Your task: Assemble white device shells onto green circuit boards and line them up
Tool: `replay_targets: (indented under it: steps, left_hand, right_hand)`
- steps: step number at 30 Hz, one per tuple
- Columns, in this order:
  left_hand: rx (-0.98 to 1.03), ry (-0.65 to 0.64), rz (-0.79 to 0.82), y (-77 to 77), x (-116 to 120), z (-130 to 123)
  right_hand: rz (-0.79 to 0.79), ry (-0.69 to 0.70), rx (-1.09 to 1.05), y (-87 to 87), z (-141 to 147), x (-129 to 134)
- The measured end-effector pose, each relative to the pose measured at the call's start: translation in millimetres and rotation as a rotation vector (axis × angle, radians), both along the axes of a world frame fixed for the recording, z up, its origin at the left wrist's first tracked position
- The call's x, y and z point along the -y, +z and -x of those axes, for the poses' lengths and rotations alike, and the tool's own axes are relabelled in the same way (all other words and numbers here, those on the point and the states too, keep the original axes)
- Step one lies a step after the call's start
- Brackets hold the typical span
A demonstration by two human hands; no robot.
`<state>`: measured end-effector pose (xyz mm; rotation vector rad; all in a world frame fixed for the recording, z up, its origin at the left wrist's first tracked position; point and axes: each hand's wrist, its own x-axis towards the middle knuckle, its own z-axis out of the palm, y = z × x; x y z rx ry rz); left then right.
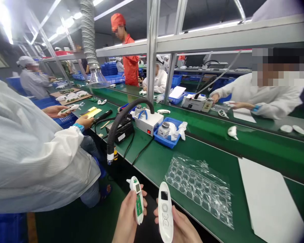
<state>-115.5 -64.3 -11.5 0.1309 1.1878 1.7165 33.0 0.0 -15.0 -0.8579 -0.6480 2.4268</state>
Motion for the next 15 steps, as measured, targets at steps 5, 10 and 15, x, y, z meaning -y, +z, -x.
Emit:
replay_targets:
  steps: [5, 10, 15]
  left_hand:
    - [0.004, -0.032, 0.054, 13.9, -10.3, -10.2]
    - [-0.071, -0.071, 0.098, 14.6, -17.5, -22.9]
    - [-0.337, -0.213, 0.013, 4.7, -25.2, -43.6]
  right_hand:
    - [-0.002, -0.049, -0.036, -4.4, -9.9, -1.4]
    - [-0.138, -0.059, 0.003, -7.6, -14.0, -0.9]
    - [-0.344, -0.159, 0.066, -10.8, -14.6, 1.2]
